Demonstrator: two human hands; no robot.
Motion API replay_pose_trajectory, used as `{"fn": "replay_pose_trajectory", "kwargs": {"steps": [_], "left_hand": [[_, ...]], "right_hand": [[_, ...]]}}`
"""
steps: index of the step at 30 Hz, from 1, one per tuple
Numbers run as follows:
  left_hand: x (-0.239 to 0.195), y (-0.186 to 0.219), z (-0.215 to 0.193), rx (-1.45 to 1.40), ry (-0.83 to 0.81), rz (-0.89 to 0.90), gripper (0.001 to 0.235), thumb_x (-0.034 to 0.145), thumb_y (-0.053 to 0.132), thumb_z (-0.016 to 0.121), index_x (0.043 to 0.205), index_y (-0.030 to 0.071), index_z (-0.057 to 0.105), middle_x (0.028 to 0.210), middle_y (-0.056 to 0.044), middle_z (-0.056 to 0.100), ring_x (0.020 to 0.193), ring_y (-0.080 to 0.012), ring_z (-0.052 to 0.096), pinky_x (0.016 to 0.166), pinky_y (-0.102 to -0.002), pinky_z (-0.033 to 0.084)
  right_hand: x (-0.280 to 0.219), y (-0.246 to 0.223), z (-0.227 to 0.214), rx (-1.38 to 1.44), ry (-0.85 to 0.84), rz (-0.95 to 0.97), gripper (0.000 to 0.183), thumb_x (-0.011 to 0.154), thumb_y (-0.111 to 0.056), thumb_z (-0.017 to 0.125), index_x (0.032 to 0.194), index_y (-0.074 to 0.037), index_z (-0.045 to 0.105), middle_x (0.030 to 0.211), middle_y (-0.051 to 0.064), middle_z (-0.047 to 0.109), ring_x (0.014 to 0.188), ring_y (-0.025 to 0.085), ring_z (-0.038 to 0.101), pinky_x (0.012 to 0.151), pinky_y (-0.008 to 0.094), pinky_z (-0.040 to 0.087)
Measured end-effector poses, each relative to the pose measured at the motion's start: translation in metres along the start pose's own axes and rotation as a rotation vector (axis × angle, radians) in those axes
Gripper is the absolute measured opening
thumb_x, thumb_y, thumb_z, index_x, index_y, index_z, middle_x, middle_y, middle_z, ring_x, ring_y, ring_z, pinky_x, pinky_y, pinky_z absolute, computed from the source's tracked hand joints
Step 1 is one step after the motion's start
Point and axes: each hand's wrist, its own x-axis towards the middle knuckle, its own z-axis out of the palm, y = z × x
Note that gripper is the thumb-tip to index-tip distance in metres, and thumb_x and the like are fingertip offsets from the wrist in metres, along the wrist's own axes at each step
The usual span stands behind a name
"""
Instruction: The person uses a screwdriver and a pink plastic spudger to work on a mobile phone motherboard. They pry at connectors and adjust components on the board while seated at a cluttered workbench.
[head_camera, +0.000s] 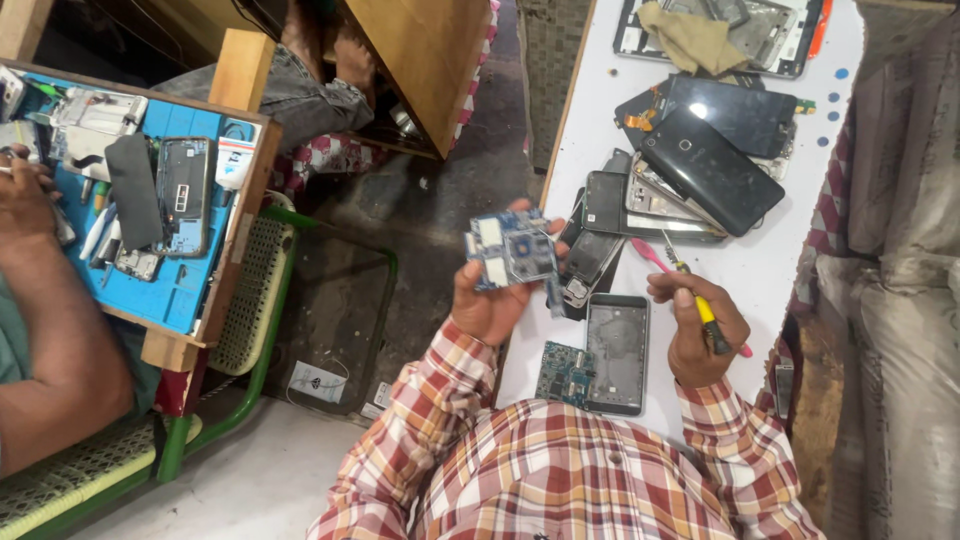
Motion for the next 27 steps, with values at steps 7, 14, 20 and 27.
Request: {"fn": "replay_pose_trajectory", "kwargs": {"steps": [7, 14, 20, 27], "left_hand": [[-0.001, 0.000, 0.005, 0.194, 0.118, 0.086, 0.102, 0.086, 0.051, 0.079, 0.163, 0.009, 0.028, 0.153, -0.025, 0.049, 0.137, -0.0342, 0.055, 0.119, -0.045, 0.046], [0.001, -0.031, 0.008, 0.220, 0.125, 0.087, 0.093, 0.092, 0.044, 0.074, 0.163, 0.010, 0.026, 0.153, -0.021, 0.049, 0.142, -0.0321, 0.052, 0.117, -0.047, 0.048], [0.006, -0.030, 0.003, 0.161, 0.099, 0.115, 0.093, 0.092, 0.044, 0.075, 0.162, 0.010, 0.026, 0.153, -0.021, 0.050, 0.141, -0.0336, 0.052, 0.114, -0.047, 0.050], [0.008, -0.029, -0.001, 0.208, 0.076, 0.078, 0.097, 0.089, 0.045, 0.078, 0.162, 0.009, 0.027, 0.153, -0.021, 0.050, 0.141, -0.0330, 0.053, 0.116, -0.046, 0.049]], "right_hand": [[0.003, -0.013, 0.008, -0.253, -0.050, -0.010, 0.019, 0.107, -0.008, 0.060, 0.118, 0.003, 0.070, 0.106, 0.016, 0.074, 0.092, 0.019, 0.068, 0.085, 0.031, 0.055], [0.009, -0.022, 0.016, -0.400, -0.120, -0.112, 0.020, 0.102, -0.004, 0.064, 0.120, -0.001, 0.071, 0.114, 0.014, 0.074, 0.103, 0.023, 0.072, 0.092, 0.033, 0.054], [0.029, -0.025, 0.012, -0.734, -0.177, -0.389, 0.019, 0.096, -0.006, 0.073, 0.115, -0.006, 0.072, 0.114, 0.011, 0.075, 0.110, 0.029, 0.070, 0.096, 0.041, 0.052], [0.097, 0.001, 0.008, -1.083, -0.322, -0.543, 0.014, 0.094, -0.016, 0.081, 0.107, -0.014, 0.076, 0.100, 0.001, 0.075, 0.106, 0.021, 0.066, 0.095, 0.043, 0.041]]}}
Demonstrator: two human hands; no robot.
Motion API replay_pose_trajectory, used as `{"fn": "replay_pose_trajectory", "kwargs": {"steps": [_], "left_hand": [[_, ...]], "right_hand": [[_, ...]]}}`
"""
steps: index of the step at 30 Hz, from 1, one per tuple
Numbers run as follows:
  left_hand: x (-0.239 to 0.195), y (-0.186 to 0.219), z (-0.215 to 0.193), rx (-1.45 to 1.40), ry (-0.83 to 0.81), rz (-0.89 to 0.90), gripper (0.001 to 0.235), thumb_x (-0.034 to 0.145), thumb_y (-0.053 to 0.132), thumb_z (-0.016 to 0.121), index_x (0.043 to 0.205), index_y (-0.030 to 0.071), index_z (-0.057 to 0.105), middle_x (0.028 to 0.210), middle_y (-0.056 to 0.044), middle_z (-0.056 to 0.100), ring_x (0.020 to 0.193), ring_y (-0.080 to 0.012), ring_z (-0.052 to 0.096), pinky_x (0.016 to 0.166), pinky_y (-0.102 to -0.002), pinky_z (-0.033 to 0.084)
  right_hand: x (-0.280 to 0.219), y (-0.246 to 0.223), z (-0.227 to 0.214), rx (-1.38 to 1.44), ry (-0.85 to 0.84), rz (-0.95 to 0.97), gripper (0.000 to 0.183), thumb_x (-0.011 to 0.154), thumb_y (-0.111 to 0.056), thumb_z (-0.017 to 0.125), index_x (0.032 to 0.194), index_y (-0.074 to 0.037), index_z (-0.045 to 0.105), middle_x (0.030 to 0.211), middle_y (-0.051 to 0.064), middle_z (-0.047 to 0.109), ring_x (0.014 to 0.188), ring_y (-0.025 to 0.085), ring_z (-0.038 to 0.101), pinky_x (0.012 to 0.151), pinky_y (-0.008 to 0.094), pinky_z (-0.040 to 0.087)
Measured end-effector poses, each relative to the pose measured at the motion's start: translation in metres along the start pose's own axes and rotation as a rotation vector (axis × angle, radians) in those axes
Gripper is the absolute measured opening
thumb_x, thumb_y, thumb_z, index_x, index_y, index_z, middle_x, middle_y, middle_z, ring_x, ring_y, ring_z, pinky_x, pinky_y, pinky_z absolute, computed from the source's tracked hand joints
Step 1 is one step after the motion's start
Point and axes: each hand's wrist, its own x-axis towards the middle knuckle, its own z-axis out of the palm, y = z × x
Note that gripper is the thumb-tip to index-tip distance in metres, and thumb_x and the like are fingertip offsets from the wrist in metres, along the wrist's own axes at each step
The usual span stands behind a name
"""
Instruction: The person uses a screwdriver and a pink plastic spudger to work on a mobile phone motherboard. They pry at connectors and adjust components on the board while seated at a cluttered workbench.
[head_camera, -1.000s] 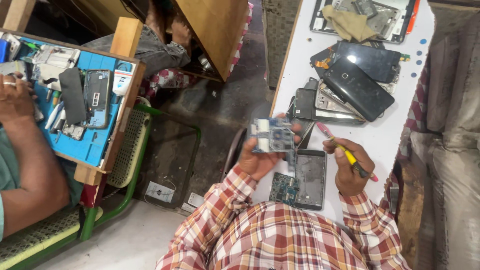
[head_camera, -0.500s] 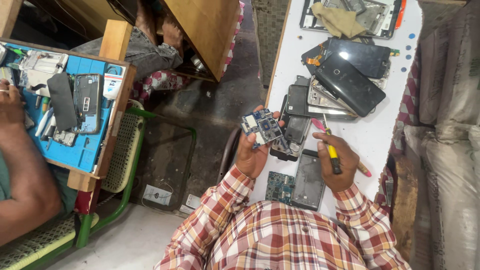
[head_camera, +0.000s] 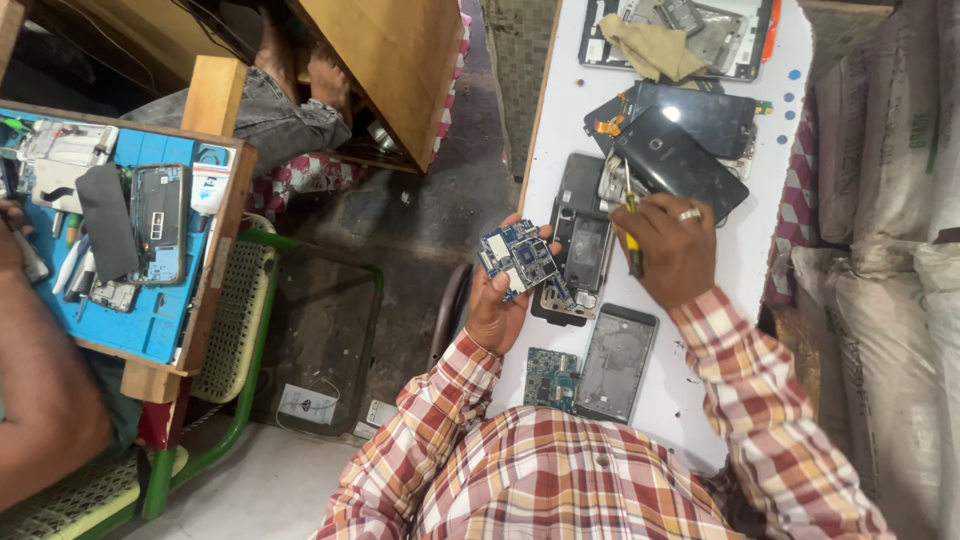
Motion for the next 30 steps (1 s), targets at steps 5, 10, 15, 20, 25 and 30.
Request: {"fn": "replay_pose_trajectory", "kwargs": {"steps": [5, 10, 15, 20, 25, 30], "left_hand": [[0.000, 0.000, -0.003, 0.001, -0.007, -0.014, 0.098, 0.089, 0.048, 0.078, 0.162, 0.009, 0.027, 0.153, -0.021, 0.050, 0.141, -0.0323, 0.053, 0.115, -0.046, 0.050], [0.001, 0.003, -0.006, -0.143, 0.027, -0.044, 0.097, 0.091, 0.049, 0.075, 0.165, 0.014, 0.024, 0.157, -0.020, 0.047, 0.141, -0.0363, 0.053, 0.119, -0.044, 0.049], [-0.002, 0.009, -0.006, -0.238, -0.077, -0.147, 0.088, 0.094, 0.051, 0.064, 0.165, 0.022, 0.021, 0.161, -0.019, 0.041, 0.138, -0.0379, 0.054, 0.111, -0.052, 0.052], [-0.005, 0.002, -0.010, -0.257, -0.140, -0.260, 0.080, 0.100, 0.056, 0.051, 0.166, 0.022, 0.022, 0.160, -0.023, 0.041, 0.135, -0.0355, 0.056, 0.109, -0.056, 0.052], [-0.005, -0.006, -0.016, -0.282, -0.164, -0.297, 0.092, 0.106, 0.076, 0.025, 0.168, 0.008, 0.027, 0.158, -0.030, 0.047, 0.135, -0.0368, 0.060, 0.113, -0.052, 0.052], [-0.005, -0.005, -0.015, -0.233, -0.160, -0.306, 0.093, 0.104, 0.079, 0.017, 0.168, 0.013, 0.027, 0.155, -0.024, 0.049, 0.137, -0.0338, 0.057, 0.111, -0.049, 0.052]], "right_hand": [[0.029, 0.010, 0.009, 0.080, 0.013, -0.036, 0.012, 0.095, -0.014, 0.080, 0.106, -0.015, 0.075, 0.098, 0.001, 0.074, 0.108, 0.022, 0.066, 0.098, 0.042, 0.043], [0.005, -0.013, -0.005, 0.245, 0.109, 0.043, 0.018, 0.097, -0.015, 0.078, 0.113, -0.007, 0.074, 0.104, 0.011, 0.074, 0.102, 0.028, 0.068, 0.095, 0.042, 0.048], [-0.057, -0.046, -0.021, 0.668, 0.095, 0.344, 0.027, 0.104, -0.015, 0.061, 0.121, 0.003, 0.072, 0.090, 0.012, 0.069, 0.082, 0.021, 0.067, 0.079, 0.033, 0.052], [-0.088, -0.068, -0.020, 1.038, 0.165, 0.437, 0.033, 0.104, -0.015, 0.055, 0.130, 0.006, 0.056, 0.098, 0.015, 0.070, 0.094, 0.018, 0.069, 0.089, 0.029, 0.054], [-0.070, -0.070, -0.021, 1.029, 0.063, 0.221, 0.028, 0.103, -0.011, 0.056, 0.126, 0.005, 0.054, 0.109, 0.017, 0.075, 0.107, 0.022, 0.074, 0.104, 0.037, 0.052], [-0.039, -0.078, -0.013, 0.848, 0.097, 0.111, 0.024, 0.096, -0.009, 0.069, 0.117, 0.000, 0.072, 0.095, 0.010, 0.078, 0.094, 0.020, 0.076, 0.108, 0.044, 0.052]]}}
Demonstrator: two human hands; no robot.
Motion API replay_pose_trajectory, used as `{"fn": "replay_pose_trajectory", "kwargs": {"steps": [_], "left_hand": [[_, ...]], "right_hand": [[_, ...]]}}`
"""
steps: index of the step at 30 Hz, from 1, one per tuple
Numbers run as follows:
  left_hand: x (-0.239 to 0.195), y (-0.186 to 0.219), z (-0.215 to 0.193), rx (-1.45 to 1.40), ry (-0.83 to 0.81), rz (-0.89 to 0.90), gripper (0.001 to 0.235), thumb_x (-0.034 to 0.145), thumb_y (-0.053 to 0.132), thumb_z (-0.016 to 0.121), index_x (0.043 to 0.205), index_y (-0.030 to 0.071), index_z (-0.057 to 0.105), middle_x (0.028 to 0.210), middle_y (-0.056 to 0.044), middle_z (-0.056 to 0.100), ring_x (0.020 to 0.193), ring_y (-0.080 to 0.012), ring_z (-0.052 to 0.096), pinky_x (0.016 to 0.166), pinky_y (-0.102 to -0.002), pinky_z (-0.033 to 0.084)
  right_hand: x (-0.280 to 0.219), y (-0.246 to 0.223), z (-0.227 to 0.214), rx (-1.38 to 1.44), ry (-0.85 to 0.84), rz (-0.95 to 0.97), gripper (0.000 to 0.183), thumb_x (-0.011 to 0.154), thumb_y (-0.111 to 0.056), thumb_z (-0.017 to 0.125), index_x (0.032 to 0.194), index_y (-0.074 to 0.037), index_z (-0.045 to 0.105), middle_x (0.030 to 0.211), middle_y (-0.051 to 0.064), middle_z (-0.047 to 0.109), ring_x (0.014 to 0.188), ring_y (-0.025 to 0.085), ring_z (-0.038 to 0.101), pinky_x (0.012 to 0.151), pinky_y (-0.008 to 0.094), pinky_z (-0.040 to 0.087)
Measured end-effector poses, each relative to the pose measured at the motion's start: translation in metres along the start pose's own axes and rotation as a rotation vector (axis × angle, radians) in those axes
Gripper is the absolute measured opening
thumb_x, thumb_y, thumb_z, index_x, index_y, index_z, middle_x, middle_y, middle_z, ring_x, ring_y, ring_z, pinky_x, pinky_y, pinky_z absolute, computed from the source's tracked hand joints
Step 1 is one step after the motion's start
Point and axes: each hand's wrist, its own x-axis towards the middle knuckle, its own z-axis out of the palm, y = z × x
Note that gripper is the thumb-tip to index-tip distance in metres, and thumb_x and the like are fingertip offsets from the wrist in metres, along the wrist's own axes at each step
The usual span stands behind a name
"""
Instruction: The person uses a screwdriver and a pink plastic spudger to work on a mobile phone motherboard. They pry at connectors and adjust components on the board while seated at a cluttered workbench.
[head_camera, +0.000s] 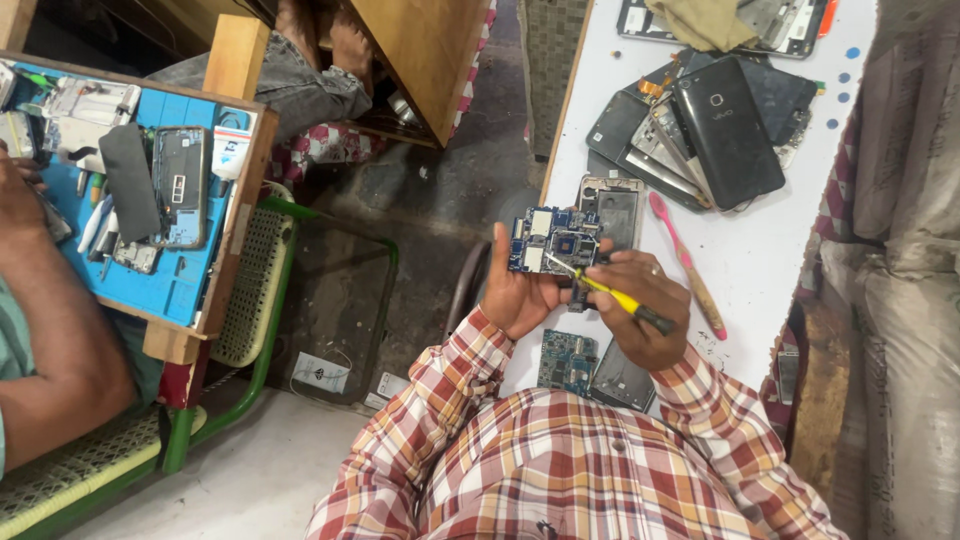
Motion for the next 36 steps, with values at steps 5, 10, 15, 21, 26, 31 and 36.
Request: {"fn": "replay_pose_trajectory", "kwargs": {"steps": [5, 10, 15, 21, 26, 31, 36], "left_hand": [[0.002, 0.002, 0.002, -0.051, 0.075, -0.013, 0.083, 0.105, 0.074, 0.021, 0.169, 0.022, 0.024, 0.155, -0.014, 0.050, 0.139, -0.0293, 0.052, 0.112, -0.046, 0.053], [-0.004, -0.009, -0.007, -0.108, -0.018, 0.004, 0.074, 0.113, 0.070, 0.023, 0.170, 0.022, 0.023, 0.156, -0.017, 0.050, 0.135, -0.0305, 0.055, 0.108, -0.047, 0.054], [0.001, -0.001, 0.001, -0.105, 0.000, 0.017, 0.074, 0.114, 0.066, 0.024, 0.174, 0.023, 0.023, 0.160, -0.012, 0.048, 0.140, -0.0279, 0.053, 0.109, -0.047, 0.053], [-0.003, -0.003, 0.002, -0.044, 0.023, 0.010, 0.072, 0.112, 0.067, 0.025, 0.171, 0.025, 0.024, 0.158, -0.011, 0.048, 0.140, -0.0280, 0.051, 0.111, -0.050, 0.051], [0.000, -0.001, 0.004, -0.046, 0.043, 0.031, 0.074, 0.113, 0.067, 0.026, 0.174, 0.023, 0.025, 0.161, -0.012, 0.048, 0.144, -0.0276, 0.051, 0.115, -0.049, 0.049], [0.000, 0.001, 0.005, -0.070, 0.011, 0.051, 0.074, 0.109, 0.070, 0.021, 0.170, 0.028, 0.022, 0.158, -0.018, 0.048, 0.139, -0.0332, 0.054, 0.109, -0.053, 0.051], [0.002, 0.004, 0.007, -0.177, -0.003, 0.136, 0.075, 0.108, 0.071, 0.018, 0.170, 0.028, 0.021, 0.156, -0.024, 0.048, 0.138, -0.0373, 0.055, 0.109, -0.054, 0.055]], "right_hand": [[0.019, 0.002, 0.018, -0.026, 0.020, 0.006, 0.023, 0.097, -0.009, 0.071, 0.119, -0.002, 0.072, 0.114, 0.014, 0.076, 0.111, 0.027, 0.073, 0.110, 0.044, 0.050], [0.012, 0.004, 0.024, -0.105, -0.016, 0.006, 0.023, 0.095, -0.008, 0.072, 0.117, -0.003, 0.072, 0.116, 0.013, 0.075, 0.114, 0.026, 0.072, 0.112, 0.045, 0.045], [0.020, -0.001, 0.024, -0.129, 0.005, -0.011, 0.023, 0.092, -0.008, 0.072, 0.115, -0.004, 0.073, 0.112, 0.010, 0.076, 0.110, 0.024, 0.073, 0.110, 0.043, 0.045], [0.012, 0.006, 0.024, -0.119, -0.023, -0.050, 0.023, 0.090, -0.008, 0.072, 0.113, -0.005, 0.073, 0.109, 0.009, 0.076, 0.107, 0.023, 0.074, 0.111, 0.044, 0.044], [0.009, 0.014, 0.020, -0.073, -0.081, -0.047, 0.020, 0.088, -0.008, 0.070, 0.108, -0.007, 0.075, 0.106, 0.008, 0.078, 0.105, 0.022, 0.075, 0.112, 0.049, 0.042], [0.000, 0.017, 0.020, 0.177, 0.173, 0.101, 0.017, 0.102, -0.012, 0.062, 0.113, -0.004, 0.072, 0.106, 0.008, 0.078, 0.098, 0.018, 0.076, 0.094, 0.039, 0.058], [0.003, 0.023, 0.023, 0.131, 0.214, 0.361, 0.024, 0.102, -0.013, 0.066, 0.121, 0.001, 0.070, 0.105, 0.012, 0.076, 0.089, 0.013, 0.073, 0.075, 0.026, 0.061]]}}
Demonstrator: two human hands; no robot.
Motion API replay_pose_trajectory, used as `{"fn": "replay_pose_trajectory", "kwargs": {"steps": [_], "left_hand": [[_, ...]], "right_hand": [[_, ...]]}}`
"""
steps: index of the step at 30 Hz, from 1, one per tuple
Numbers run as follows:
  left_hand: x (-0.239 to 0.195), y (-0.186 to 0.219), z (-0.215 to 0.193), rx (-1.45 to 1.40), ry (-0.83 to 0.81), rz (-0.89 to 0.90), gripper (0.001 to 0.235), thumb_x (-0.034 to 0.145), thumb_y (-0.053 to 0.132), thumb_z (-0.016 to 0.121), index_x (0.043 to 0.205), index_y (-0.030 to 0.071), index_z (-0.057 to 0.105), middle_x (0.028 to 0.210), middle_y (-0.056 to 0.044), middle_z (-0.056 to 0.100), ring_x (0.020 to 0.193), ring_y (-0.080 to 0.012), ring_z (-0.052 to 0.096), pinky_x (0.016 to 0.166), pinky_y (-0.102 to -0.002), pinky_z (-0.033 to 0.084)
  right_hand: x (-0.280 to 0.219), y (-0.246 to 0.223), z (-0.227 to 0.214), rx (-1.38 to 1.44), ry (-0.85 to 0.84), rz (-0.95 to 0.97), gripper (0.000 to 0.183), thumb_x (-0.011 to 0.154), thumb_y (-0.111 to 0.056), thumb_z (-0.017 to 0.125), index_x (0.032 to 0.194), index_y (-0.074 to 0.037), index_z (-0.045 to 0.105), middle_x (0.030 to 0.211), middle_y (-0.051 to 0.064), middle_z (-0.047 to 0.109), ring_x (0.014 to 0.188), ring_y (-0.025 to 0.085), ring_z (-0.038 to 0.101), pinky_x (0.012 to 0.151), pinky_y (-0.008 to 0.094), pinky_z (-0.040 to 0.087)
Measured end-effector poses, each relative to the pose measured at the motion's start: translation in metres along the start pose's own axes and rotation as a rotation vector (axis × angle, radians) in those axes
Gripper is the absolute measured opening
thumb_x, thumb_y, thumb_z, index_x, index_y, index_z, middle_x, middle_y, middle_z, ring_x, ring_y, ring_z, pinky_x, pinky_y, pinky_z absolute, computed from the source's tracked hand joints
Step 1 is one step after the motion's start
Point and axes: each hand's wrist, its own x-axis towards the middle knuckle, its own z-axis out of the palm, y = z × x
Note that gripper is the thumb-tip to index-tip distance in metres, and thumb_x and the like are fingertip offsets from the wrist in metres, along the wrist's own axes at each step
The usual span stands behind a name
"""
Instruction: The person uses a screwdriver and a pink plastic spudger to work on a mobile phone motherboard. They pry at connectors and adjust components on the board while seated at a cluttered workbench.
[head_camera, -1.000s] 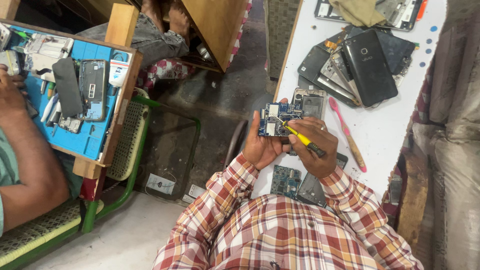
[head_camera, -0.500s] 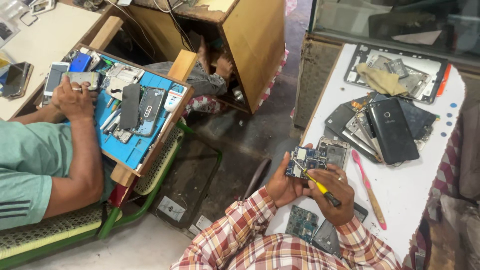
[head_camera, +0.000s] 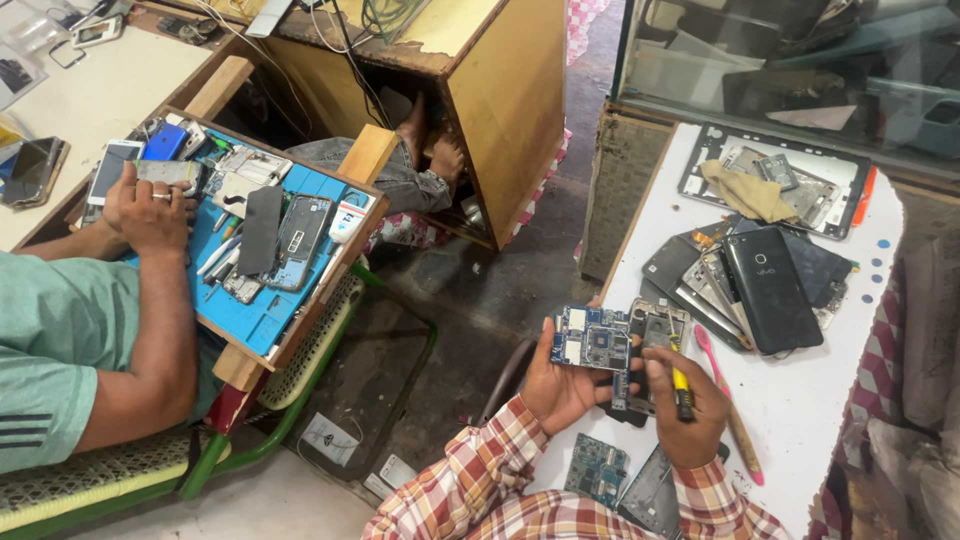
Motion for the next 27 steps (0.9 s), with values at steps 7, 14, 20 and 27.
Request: {"fn": "replay_pose_trajectory", "kwargs": {"steps": [7, 14, 20, 27], "left_hand": [[0.000, -0.011, 0.002, 0.190, 0.086, -0.047, 0.067, 0.114, 0.058, 0.024, 0.169, 0.019, 0.026, 0.149, -0.021, 0.055, 0.130, -0.0338, 0.062, 0.099, -0.045, 0.062], [0.007, -0.001, -0.008, 0.557, 0.348, 0.132, 0.052, 0.110, 0.032, 0.046, 0.152, 0.001, 0.047, 0.121, -0.016, 0.069, 0.099, -0.0233, 0.072, 0.074, -0.037, 0.067], [0.006, 0.007, -0.015, 0.687, 0.347, 0.200, 0.047, 0.104, 0.008, 0.057, 0.149, -0.002, 0.050, 0.116, -0.014, 0.073, 0.094, -0.0163, 0.073, 0.071, -0.031, 0.066], [0.008, 0.000, -0.019, 0.746, 0.394, 0.256, 0.039, 0.099, 0.000, 0.063, 0.137, -0.004, 0.056, 0.109, -0.015, 0.073, 0.089, -0.0172, 0.073, 0.066, -0.030, 0.066]], "right_hand": [[0.002, 0.005, -0.003, -0.054, 0.028, 0.127, 0.041, 0.089, -0.014, 0.080, 0.126, -0.001, 0.070, 0.081, 0.005, 0.067, 0.067, 0.005, 0.056, 0.058, 0.020, 0.044], [0.002, 0.006, -0.010, -0.079, 0.103, 0.042, 0.032, 0.094, -0.010, 0.081, 0.122, 0.002, 0.071, 0.089, 0.002, 0.065, 0.076, 0.005, 0.056, 0.068, 0.020, 0.047], [0.006, 0.003, -0.008, -0.021, 0.082, 0.001, 0.035, 0.095, -0.010, 0.080, 0.124, 0.005, 0.068, 0.095, 0.005, 0.070, 0.082, 0.006, 0.062, 0.073, 0.020, 0.051], [0.003, 0.002, -0.007, -0.035, 0.047, -0.002, 0.032, 0.097, -0.010, 0.080, 0.123, 0.003, 0.069, 0.094, 0.006, 0.071, 0.079, 0.007, 0.065, 0.070, 0.020, 0.052]]}}
